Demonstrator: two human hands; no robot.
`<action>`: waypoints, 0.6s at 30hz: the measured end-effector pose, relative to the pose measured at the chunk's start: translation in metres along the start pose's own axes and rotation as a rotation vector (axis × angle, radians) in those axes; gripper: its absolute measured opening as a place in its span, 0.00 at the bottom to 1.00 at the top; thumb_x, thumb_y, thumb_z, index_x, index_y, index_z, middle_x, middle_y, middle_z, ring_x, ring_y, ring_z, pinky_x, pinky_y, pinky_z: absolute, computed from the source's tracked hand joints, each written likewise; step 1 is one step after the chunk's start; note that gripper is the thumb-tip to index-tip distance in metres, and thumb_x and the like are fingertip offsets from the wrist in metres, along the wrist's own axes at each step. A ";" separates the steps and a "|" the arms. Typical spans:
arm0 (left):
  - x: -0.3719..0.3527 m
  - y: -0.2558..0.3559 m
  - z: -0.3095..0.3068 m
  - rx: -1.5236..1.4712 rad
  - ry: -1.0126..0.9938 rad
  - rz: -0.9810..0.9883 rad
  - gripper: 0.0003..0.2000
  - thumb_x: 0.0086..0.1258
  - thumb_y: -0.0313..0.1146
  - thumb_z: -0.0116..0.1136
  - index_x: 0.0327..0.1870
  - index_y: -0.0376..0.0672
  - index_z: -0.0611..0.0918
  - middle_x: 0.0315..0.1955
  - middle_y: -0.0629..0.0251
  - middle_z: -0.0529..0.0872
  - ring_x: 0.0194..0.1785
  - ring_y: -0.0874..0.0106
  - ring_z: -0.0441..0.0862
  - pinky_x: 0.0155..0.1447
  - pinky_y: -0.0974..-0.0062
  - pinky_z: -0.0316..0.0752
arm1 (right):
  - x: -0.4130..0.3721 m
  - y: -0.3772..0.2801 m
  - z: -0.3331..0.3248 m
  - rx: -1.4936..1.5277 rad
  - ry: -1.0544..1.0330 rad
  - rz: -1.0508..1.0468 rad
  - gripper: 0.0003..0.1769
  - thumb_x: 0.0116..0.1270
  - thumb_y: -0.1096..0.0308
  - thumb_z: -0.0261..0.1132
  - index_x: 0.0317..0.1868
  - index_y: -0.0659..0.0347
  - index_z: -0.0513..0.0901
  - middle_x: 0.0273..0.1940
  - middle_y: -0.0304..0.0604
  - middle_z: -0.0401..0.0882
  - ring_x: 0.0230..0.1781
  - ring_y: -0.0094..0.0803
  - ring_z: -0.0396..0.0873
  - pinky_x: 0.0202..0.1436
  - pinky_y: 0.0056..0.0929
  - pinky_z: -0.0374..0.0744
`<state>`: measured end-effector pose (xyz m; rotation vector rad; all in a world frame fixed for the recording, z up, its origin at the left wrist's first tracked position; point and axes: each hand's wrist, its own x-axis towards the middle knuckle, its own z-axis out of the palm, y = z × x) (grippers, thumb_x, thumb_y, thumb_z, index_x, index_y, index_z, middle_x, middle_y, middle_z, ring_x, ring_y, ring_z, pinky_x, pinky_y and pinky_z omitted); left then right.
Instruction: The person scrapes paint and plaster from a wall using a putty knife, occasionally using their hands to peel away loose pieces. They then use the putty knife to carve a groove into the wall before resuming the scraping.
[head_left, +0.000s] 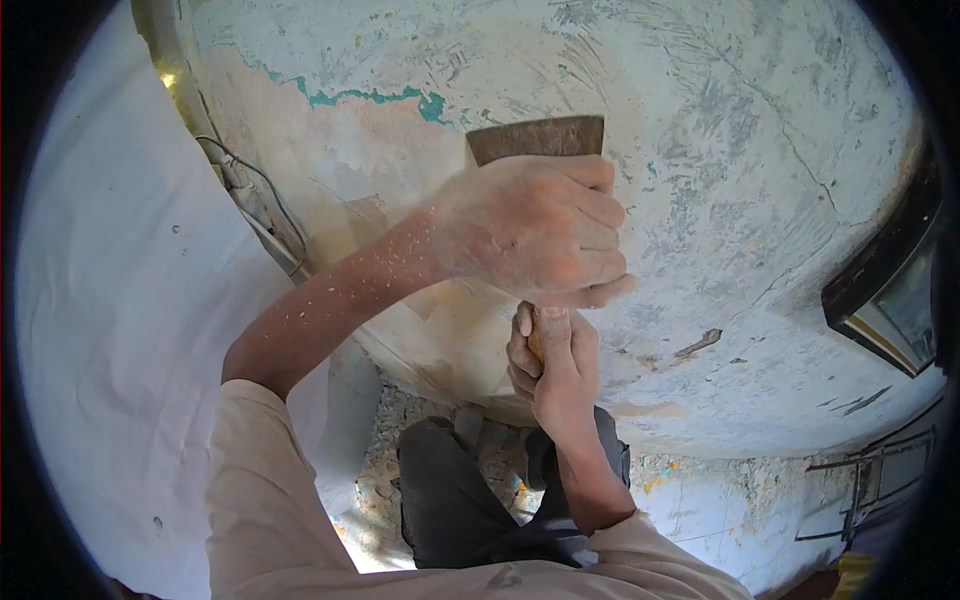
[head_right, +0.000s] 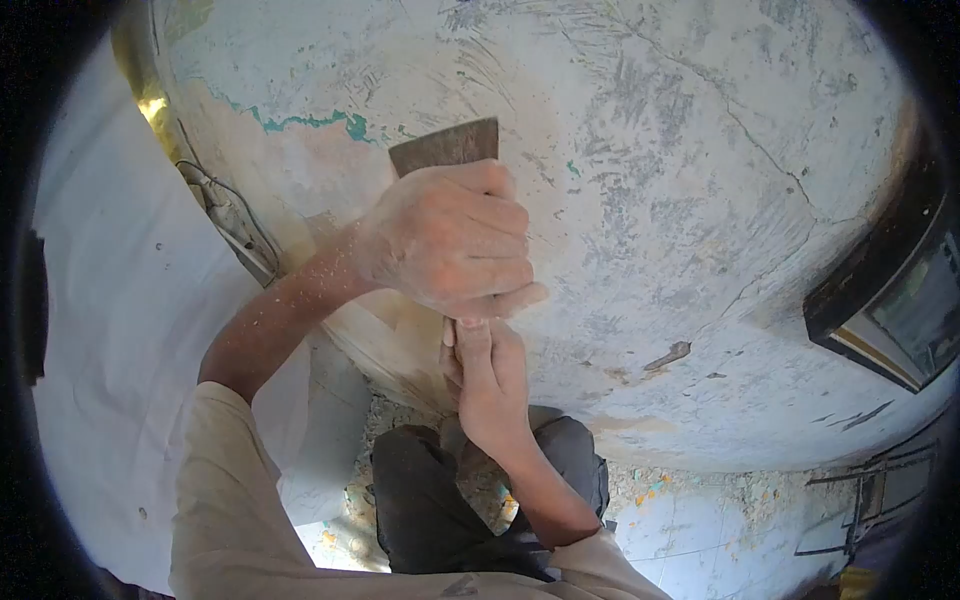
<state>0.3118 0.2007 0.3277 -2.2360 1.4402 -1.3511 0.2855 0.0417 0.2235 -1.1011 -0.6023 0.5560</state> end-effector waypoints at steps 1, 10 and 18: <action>0.000 0.005 0.005 -0.015 -0.008 0.025 0.16 0.64 0.36 0.64 0.20 0.49 0.70 0.19 0.75 0.69 0.27 0.75 0.71 0.37 0.74 0.68 | -0.007 0.005 -0.006 0.005 0.005 0.024 0.24 0.82 0.45 0.49 0.36 0.57 0.69 0.17 0.30 0.59 0.11 0.16 0.52 0.13 0.19 0.50; 0.004 0.001 0.002 -0.003 0.000 0.001 0.14 0.58 0.33 0.66 0.19 0.49 0.72 0.19 0.75 0.70 0.28 0.75 0.72 0.38 0.75 0.69 | -0.003 -0.002 -0.011 -0.002 0.003 0.000 0.24 0.81 0.44 0.49 0.37 0.58 0.70 0.17 0.30 0.59 0.11 0.15 0.51 0.14 0.19 0.50; 0.009 -0.002 0.007 0.034 0.058 0.041 0.15 0.61 0.33 0.66 0.18 0.49 0.72 0.19 0.74 0.69 0.27 0.75 0.72 0.38 0.75 0.70 | 0.007 -0.004 -0.016 -0.076 0.032 -0.065 0.23 0.82 0.47 0.49 0.37 0.59 0.71 0.17 0.30 0.59 0.12 0.15 0.52 0.14 0.18 0.49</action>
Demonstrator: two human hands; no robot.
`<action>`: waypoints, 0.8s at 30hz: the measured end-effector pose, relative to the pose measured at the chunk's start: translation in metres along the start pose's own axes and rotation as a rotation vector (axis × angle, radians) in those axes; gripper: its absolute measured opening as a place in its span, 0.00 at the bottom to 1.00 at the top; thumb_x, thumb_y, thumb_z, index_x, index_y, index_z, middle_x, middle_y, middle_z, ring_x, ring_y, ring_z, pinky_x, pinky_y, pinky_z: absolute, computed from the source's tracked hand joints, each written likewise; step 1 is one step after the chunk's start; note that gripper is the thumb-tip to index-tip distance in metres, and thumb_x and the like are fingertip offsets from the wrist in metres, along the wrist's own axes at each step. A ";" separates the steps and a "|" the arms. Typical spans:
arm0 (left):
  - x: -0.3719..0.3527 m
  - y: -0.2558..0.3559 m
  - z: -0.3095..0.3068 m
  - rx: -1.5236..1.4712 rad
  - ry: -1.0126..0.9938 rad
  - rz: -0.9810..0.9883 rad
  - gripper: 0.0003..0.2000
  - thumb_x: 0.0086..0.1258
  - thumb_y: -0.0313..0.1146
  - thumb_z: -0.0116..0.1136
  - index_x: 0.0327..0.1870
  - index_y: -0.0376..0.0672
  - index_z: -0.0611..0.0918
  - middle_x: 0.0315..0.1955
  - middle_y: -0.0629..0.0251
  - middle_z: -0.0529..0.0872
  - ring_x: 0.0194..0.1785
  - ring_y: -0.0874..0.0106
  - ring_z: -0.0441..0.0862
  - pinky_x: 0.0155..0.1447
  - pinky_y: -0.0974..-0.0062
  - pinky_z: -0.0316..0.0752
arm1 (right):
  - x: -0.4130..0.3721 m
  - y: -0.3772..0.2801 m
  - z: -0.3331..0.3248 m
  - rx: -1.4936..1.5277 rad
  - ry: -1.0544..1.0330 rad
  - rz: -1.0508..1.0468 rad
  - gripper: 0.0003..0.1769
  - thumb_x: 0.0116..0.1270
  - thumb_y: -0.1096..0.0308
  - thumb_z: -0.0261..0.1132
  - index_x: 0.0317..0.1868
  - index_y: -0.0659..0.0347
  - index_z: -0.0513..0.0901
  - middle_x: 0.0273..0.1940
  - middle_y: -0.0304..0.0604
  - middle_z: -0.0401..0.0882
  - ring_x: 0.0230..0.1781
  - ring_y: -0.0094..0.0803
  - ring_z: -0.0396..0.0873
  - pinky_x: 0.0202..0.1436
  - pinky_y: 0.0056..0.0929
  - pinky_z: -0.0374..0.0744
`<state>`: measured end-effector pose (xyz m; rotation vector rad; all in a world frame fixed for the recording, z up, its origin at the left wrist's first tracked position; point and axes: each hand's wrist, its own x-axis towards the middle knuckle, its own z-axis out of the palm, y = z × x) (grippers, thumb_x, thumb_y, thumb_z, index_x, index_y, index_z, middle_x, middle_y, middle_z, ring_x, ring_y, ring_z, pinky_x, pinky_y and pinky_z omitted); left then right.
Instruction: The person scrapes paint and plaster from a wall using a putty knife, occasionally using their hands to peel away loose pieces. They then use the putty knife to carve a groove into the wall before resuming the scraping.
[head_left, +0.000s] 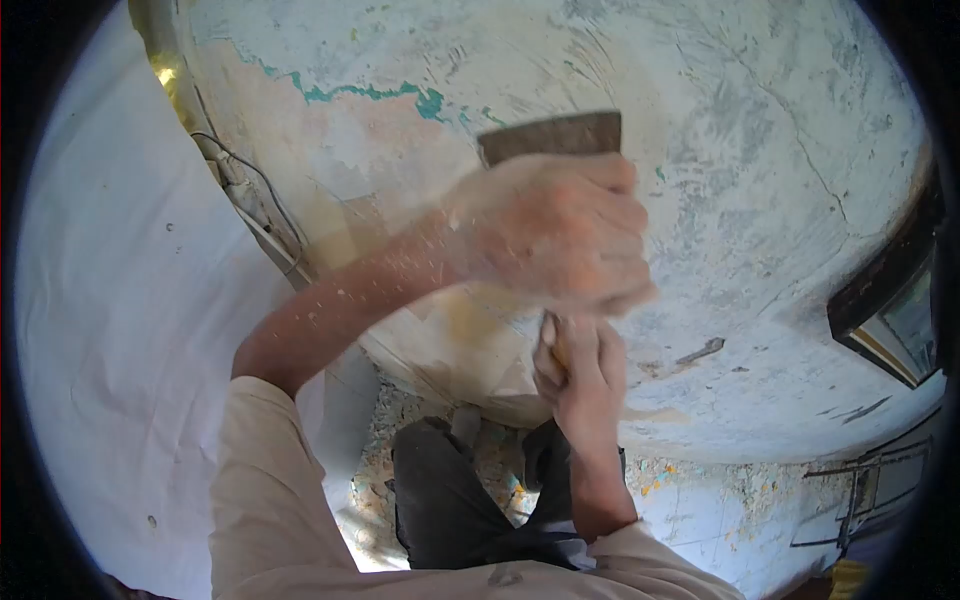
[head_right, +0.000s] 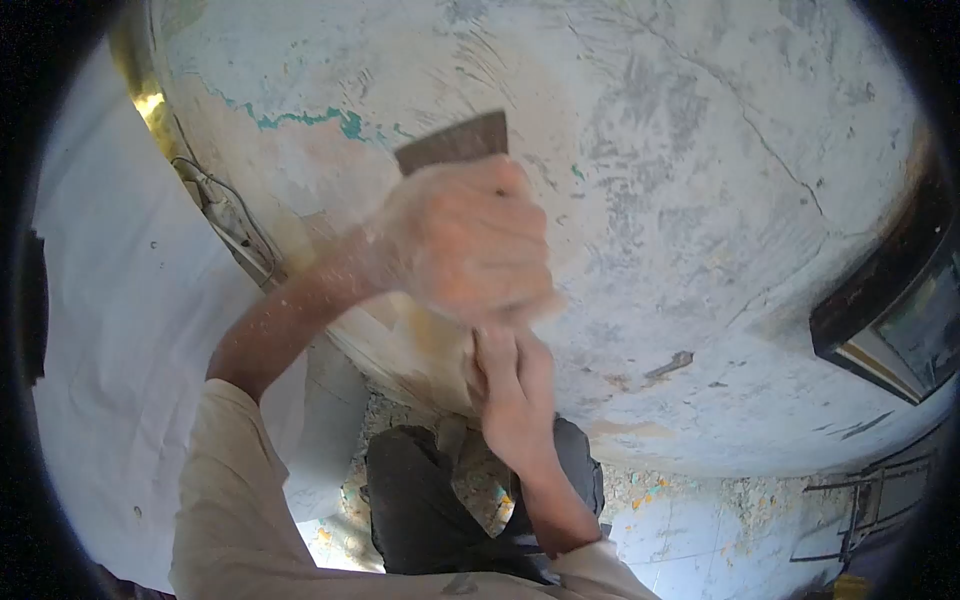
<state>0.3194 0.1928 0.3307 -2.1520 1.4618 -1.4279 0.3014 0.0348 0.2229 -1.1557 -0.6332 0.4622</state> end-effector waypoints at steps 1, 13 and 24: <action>0.000 0.001 0.002 -0.027 0.002 -0.009 0.15 0.61 0.34 0.66 0.18 0.49 0.72 0.18 0.74 0.69 0.27 0.75 0.72 0.38 0.75 0.69 | -0.010 -0.003 -0.004 0.018 -0.006 0.017 0.23 0.82 0.48 0.49 0.37 0.59 0.71 0.17 0.30 0.59 0.12 0.15 0.52 0.14 0.18 0.49; 0.005 0.003 0.011 -0.044 0.037 0.009 0.15 0.61 0.35 0.67 0.19 0.49 0.72 0.18 0.75 0.68 0.26 0.75 0.72 0.37 0.75 0.68 | -0.011 -0.013 0.000 0.027 0.018 0.061 0.22 0.82 0.49 0.50 0.36 0.59 0.72 0.18 0.29 0.61 0.13 0.15 0.55 0.16 0.19 0.52; 0.006 -0.004 0.010 0.062 0.115 -0.042 0.15 0.60 0.37 0.65 0.16 0.51 0.73 0.17 0.77 0.70 0.27 0.77 0.73 0.41 0.79 0.70 | 0.000 -0.020 -0.005 -0.090 0.006 0.019 0.24 0.83 0.50 0.48 0.36 0.61 0.73 0.18 0.29 0.63 0.15 0.15 0.57 0.18 0.20 0.55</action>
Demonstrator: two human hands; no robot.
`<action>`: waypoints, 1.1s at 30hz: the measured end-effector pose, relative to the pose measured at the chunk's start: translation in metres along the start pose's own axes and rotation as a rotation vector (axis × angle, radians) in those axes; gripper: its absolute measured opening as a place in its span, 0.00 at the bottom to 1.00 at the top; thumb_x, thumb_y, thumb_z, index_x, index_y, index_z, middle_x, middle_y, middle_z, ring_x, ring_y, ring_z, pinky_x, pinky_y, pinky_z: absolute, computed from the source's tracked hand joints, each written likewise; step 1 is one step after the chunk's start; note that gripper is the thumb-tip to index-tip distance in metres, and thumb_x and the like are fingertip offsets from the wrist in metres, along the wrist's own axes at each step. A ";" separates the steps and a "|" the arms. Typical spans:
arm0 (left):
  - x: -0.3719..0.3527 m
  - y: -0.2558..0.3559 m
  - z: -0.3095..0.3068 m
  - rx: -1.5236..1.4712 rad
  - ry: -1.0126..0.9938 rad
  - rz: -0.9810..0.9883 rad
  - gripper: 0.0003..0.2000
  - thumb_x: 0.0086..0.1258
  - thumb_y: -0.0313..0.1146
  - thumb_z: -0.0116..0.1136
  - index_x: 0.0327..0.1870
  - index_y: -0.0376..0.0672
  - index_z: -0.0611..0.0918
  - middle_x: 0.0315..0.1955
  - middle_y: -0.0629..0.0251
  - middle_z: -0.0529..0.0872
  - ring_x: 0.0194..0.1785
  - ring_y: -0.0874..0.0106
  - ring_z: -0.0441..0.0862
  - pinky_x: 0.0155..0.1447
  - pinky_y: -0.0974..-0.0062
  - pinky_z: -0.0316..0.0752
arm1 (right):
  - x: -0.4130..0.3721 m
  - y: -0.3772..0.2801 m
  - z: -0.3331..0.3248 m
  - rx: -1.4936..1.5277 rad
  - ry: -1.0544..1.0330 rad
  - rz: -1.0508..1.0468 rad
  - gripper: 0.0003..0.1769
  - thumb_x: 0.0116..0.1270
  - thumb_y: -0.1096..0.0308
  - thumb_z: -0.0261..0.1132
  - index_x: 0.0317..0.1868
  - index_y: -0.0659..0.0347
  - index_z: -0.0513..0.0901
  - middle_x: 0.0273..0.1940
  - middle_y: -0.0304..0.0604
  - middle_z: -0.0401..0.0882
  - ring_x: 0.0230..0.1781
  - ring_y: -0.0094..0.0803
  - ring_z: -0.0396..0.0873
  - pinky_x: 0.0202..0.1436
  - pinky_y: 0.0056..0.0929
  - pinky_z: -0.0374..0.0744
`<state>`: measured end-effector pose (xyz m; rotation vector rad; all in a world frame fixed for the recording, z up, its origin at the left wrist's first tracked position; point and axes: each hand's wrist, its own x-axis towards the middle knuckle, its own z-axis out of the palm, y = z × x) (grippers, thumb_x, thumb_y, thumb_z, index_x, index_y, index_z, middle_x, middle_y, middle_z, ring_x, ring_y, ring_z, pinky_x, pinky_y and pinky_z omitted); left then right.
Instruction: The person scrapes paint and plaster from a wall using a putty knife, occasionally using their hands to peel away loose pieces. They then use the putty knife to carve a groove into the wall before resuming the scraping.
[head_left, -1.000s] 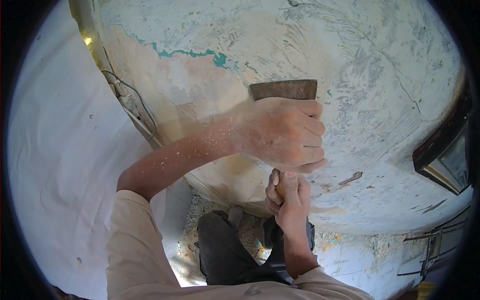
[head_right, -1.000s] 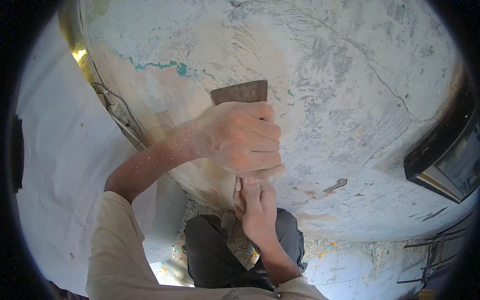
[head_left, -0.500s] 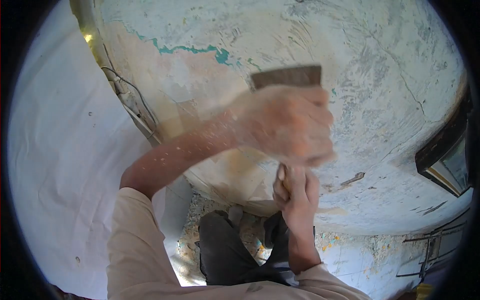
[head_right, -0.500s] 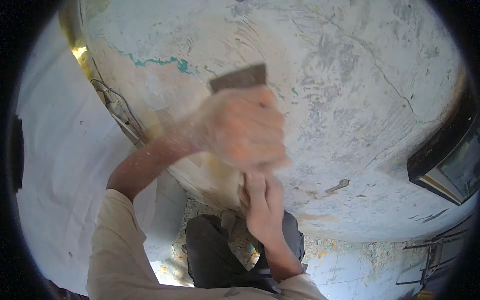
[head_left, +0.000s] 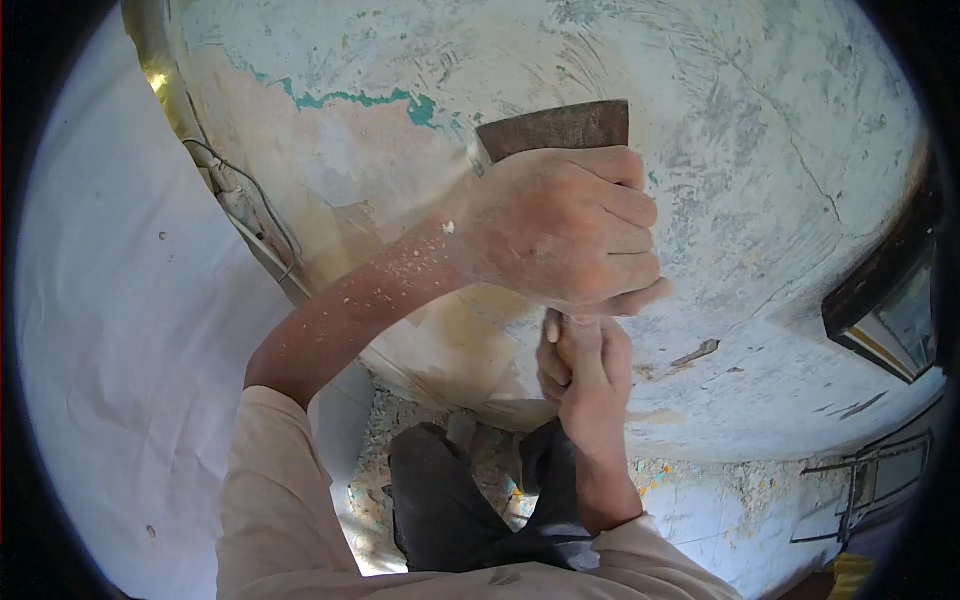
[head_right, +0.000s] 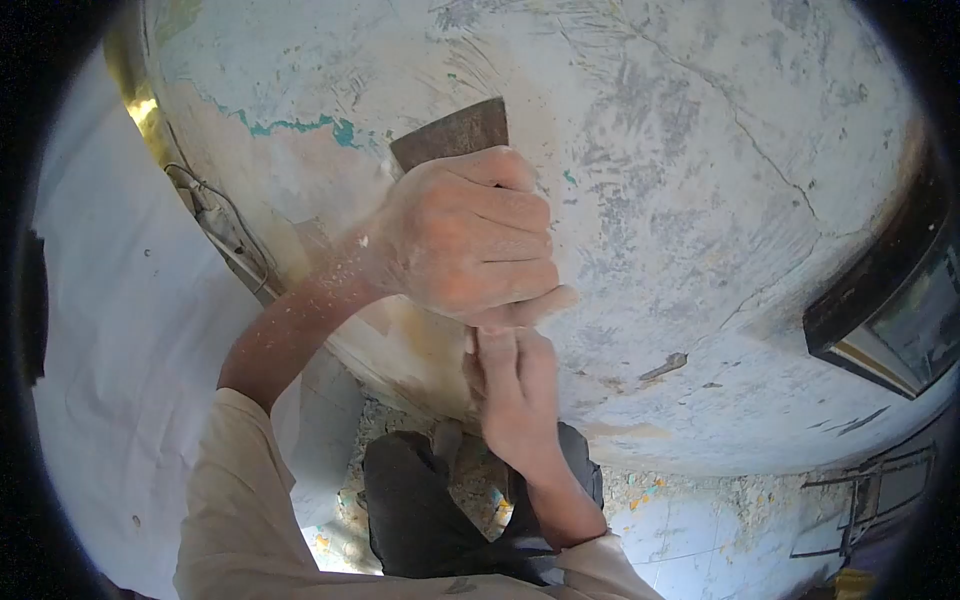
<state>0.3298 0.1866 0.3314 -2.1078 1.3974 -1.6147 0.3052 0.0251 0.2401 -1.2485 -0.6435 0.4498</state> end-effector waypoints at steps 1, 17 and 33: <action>0.003 0.004 0.005 -0.015 0.005 0.012 0.14 0.60 0.37 0.64 0.16 0.51 0.73 0.17 0.77 0.70 0.27 0.78 0.73 0.41 0.79 0.70 | -0.006 0.000 -0.004 0.013 0.013 0.014 0.24 0.83 0.50 0.49 0.35 0.61 0.73 0.18 0.29 0.63 0.15 0.16 0.58 0.18 0.20 0.55; 0.001 0.001 0.001 -0.039 0.044 -0.016 0.14 0.60 0.33 0.67 0.18 0.49 0.73 0.18 0.75 0.71 0.27 0.75 0.74 0.39 0.76 0.71 | 0.000 -0.007 -0.002 -0.083 0.038 -0.058 0.25 0.83 0.51 0.49 0.30 0.61 0.71 0.19 0.27 0.61 0.18 0.14 0.57 0.19 0.21 0.53; 0.007 -0.009 -0.012 -0.006 0.052 0.002 0.14 0.61 0.32 0.67 0.18 0.48 0.74 0.17 0.76 0.71 0.25 0.75 0.72 0.39 0.76 0.71 | 0.008 -0.022 0.008 -0.116 0.005 -0.064 0.26 0.84 0.51 0.47 0.29 0.59 0.69 0.19 0.26 0.58 0.17 0.14 0.56 0.19 0.20 0.54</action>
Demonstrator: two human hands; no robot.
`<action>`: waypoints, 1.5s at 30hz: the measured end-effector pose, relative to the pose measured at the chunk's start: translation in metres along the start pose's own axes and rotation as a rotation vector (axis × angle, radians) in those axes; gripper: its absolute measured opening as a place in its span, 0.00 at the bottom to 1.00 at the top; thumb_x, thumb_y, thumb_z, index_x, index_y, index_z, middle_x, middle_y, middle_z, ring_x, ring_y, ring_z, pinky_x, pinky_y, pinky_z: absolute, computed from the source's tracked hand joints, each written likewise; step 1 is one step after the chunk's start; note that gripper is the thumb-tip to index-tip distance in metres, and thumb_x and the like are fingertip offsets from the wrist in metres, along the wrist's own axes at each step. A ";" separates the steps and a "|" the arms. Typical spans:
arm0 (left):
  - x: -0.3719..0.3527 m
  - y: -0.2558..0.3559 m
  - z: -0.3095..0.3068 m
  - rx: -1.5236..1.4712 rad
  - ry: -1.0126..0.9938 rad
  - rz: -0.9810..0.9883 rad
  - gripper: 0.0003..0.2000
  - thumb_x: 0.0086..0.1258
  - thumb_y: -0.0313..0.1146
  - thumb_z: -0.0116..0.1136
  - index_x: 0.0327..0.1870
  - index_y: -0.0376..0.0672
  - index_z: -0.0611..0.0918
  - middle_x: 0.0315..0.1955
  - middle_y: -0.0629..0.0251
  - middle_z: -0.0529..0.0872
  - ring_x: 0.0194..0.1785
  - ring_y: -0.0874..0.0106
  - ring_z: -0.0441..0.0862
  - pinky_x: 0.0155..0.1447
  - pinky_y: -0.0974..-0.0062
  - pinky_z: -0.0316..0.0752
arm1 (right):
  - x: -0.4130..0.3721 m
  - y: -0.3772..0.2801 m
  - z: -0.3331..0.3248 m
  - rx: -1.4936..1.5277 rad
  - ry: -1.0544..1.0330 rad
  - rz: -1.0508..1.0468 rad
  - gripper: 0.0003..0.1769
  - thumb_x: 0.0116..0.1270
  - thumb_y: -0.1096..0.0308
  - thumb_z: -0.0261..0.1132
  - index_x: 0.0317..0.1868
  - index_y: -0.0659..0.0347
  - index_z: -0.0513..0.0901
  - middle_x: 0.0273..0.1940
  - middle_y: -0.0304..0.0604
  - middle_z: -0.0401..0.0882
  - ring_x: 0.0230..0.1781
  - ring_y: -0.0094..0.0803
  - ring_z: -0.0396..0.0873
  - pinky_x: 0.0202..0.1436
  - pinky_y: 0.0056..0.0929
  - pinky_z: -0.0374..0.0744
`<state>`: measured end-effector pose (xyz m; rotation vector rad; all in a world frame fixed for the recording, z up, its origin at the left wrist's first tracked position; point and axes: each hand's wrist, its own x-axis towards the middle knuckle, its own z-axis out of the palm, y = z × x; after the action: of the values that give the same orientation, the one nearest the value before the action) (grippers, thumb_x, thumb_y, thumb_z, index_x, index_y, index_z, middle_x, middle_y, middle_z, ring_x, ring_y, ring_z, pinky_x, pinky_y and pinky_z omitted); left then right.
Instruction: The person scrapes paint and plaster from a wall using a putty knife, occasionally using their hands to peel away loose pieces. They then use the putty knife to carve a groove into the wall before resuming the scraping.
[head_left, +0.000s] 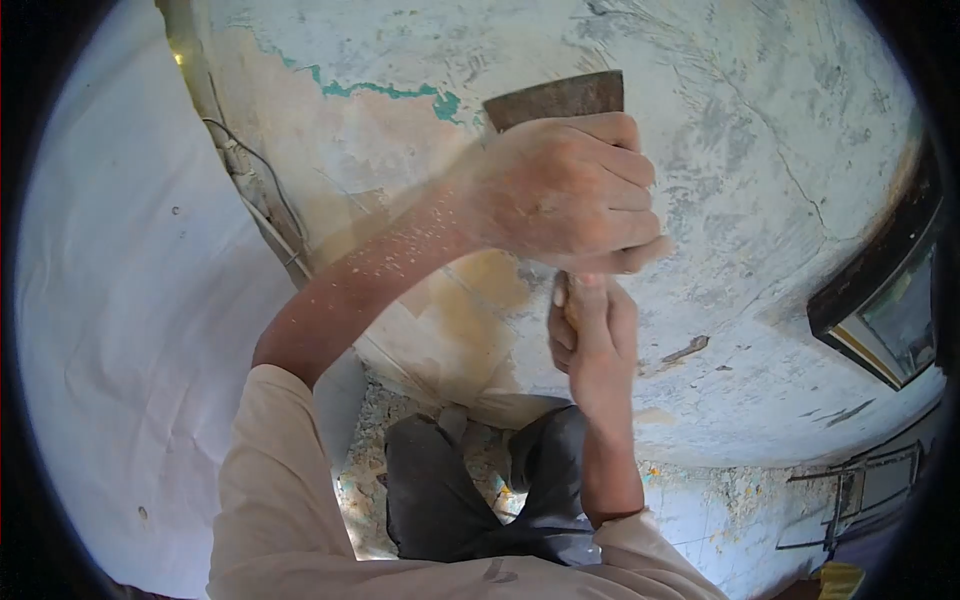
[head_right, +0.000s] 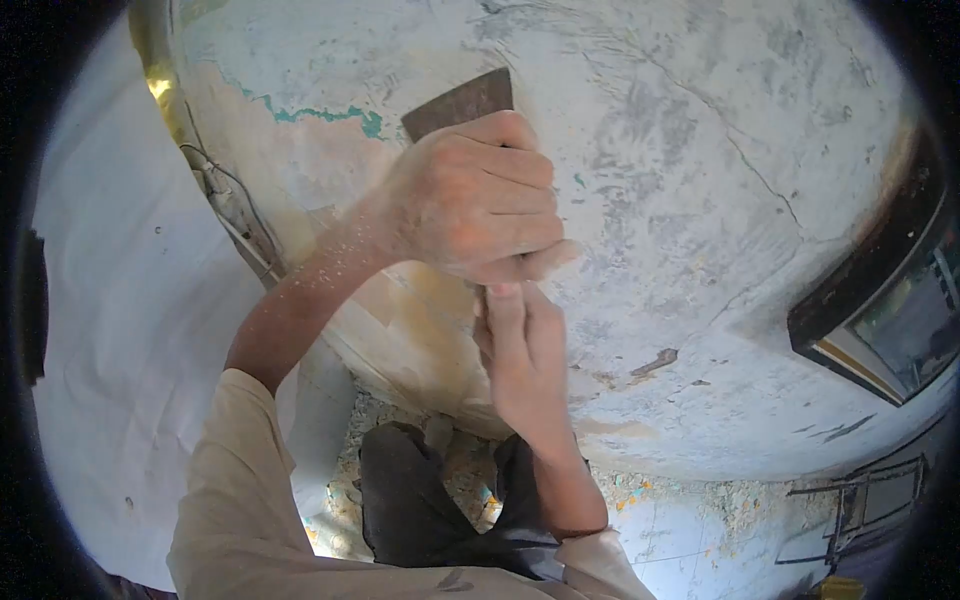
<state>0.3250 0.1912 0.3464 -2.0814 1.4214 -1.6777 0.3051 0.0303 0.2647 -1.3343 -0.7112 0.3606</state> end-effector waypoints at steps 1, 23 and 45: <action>0.001 0.003 0.004 -0.015 0.008 -0.009 0.14 0.61 0.32 0.67 0.18 0.48 0.74 0.17 0.76 0.72 0.25 0.74 0.73 0.39 0.75 0.71 | -0.005 -0.002 -0.005 0.021 -0.011 0.034 0.26 0.84 0.50 0.48 0.29 0.59 0.69 0.19 0.27 0.59 0.17 0.15 0.56 0.19 0.21 0.55; -0.027 -0.016 -0.029 0.149 0.248 -0.118 0.14 0.60 0.30 0.68 0.18 0.48 0.74 0.16 0.73 0.71 0.23 0.73 0.72 0.38 0.74 0.69 | 0.018 -0.036 0.024 -0.434 -0.001 -0.060 0.24 0.82 0.54 0.51 0.32 0.65 0.73 0.19 0.34 0.65 0.21 0.21 0.62 0.25 0.29 0.61; -0.076 -0.044 -0.114 0.267 0.342 -0.243 0.18 0.62 0.25 0.66 0.15 0.45 0.70 0.14 0.68 0.67 0.20 0.69 0.69 0.37 0.69 0.67 | 0.072 -0.033 0.109 -0.707 -0.107 -0.464 0.20 0.80 0.62 0.52 0.34 0.71 0.75 0.25 0.61 0.73 0.23 0.57 0.70 0.29 0.42 0.68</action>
<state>0.2620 0.3195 0.3619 -1.9488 0.9682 -2.2657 0.2822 0.1501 0.3231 -1.7501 -1.2793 -0.2239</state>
